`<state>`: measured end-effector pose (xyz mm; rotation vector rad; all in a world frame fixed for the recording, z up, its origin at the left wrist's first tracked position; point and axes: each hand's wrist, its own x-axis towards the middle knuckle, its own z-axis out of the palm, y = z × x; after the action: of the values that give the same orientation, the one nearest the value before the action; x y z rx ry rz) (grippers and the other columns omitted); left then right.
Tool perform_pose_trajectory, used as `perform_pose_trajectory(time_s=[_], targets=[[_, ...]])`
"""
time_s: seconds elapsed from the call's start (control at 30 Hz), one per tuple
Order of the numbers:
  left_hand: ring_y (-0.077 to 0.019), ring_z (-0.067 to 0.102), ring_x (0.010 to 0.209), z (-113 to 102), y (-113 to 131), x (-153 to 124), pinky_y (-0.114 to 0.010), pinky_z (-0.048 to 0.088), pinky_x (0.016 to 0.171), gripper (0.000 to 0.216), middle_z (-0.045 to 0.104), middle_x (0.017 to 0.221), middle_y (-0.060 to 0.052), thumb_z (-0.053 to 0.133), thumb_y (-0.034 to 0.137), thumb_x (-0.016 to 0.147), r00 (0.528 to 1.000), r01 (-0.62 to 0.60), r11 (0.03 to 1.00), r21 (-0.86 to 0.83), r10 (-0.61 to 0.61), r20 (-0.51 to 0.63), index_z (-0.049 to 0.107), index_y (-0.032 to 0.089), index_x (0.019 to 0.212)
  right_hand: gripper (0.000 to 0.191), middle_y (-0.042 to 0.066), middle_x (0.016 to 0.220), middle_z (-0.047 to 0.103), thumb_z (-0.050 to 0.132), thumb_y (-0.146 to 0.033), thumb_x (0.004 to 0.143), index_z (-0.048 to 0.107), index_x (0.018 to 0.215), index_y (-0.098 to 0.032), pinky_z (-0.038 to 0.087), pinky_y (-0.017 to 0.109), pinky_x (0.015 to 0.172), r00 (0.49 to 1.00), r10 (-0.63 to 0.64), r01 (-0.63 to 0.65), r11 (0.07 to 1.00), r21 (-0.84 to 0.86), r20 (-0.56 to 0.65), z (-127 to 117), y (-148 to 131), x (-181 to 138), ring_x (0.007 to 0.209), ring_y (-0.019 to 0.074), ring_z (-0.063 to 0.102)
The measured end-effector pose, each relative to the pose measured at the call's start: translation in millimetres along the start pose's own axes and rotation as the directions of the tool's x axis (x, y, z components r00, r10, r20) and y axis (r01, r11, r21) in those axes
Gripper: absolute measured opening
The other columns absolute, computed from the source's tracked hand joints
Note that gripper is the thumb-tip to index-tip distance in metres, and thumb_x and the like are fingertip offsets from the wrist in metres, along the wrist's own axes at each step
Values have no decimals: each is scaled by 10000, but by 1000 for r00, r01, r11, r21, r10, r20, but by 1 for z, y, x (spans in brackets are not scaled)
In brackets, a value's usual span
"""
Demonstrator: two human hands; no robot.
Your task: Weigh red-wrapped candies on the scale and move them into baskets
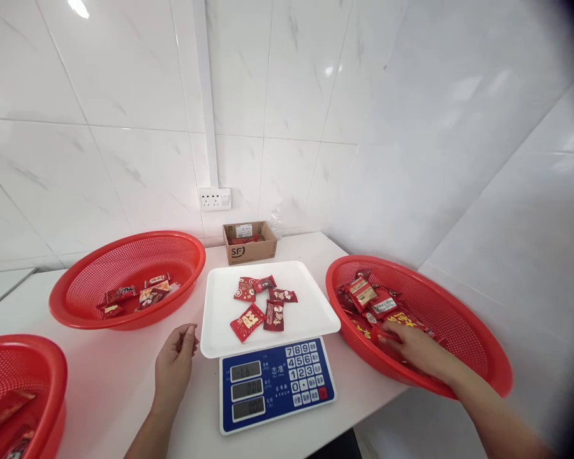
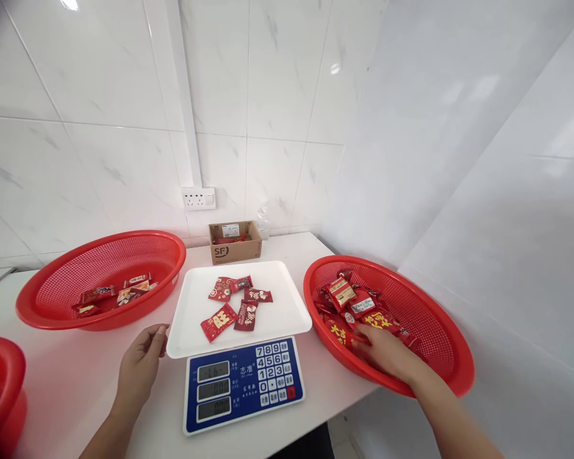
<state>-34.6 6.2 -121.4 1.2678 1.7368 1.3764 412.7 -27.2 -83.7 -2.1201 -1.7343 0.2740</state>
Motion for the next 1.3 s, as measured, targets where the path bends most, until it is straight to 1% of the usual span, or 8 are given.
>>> perform_pose_trajectory(time_s=[0.07,0.13,0.27,0.4,0.6,0.8,1.13,1.3], targets=[[-173,531,591,0,-3,0,-264,436,526,467,566,628,-11,461,594,725,1000,-4,999,33,5,-25,609,177,876,247,13,710,690,452,-449,780,558,683,-248,477,313,576,997,-6,2,999,44,81,-5,-3,3,637,226,634],[-178,540,610,0,-7,0,-269,444,548,466,572,643,-12,447,593,734,999,-8,998,65,11,-49,606,181,883,245,33,795,701,397,-443,808,552,806,-253,484,327,615,995,42,-50,995,81,93,-8,-7,2,701,237,648],[-186,557,651,3,-19,2,-279,451,590,463,604,707,-23,441,590,745,996,-27,995,99,35,-82,605,190,910,341,67,963,701,368,-488,797,548,970,-256,494,351,693,995,77,-71,991,114,-56,-4,-15,-8,857,266,656],[-196,574,685,5,-26,4,-287,458,622,449,630,749,-33,449,580,748,994,-32,994,106,42,-97,608,191,904,441,95,953,713,377,-528,760,586,1015,-236,500,366,698,986,94,-80,991,106,-136,3,-22,-19,881,293,659],[-224,601,770,6,-24,6,-289,473,643,401,641,729,-29,474,557,730,997,-15,996,90,22,-77,608,200,853,445,78,880,725,379,-554,756,605,971,-238,502,341,685,987,81,-58,985,164,-137,5,-24,-19,833,272,668],[-226,609,769,6,-24,6,-287,473,636,398,665,753,-32,476,549,720,996,-21,994,111,30,-83,616,200,851,489,98,946,716,376,-544,754,602,1044,-222,490,340,648,994,95,-92,994,61,-60,5,-31,-18,807,284,667],[-212,603,766,6,-31,6,-287,456,665,376,678,792,-28,458,534,711,991,-73,988,139,88,-102,615,211,823,362,76,954,705,353,-520,806,577,879,-245,452,315,654,996,-17,20,999,28,-90,3,-40,-26,868,267,642],[-192,566,659,5,-33,5,-292,434,646,356,641,698,-11,460,518,696,989,-74,987,143,92,-118,610,209,789,379,60,800,694,317,-538,835,530,729,-244,403,282,558,992,-52,52,999,-1,-116,4,-40,-29,717,229,634]])
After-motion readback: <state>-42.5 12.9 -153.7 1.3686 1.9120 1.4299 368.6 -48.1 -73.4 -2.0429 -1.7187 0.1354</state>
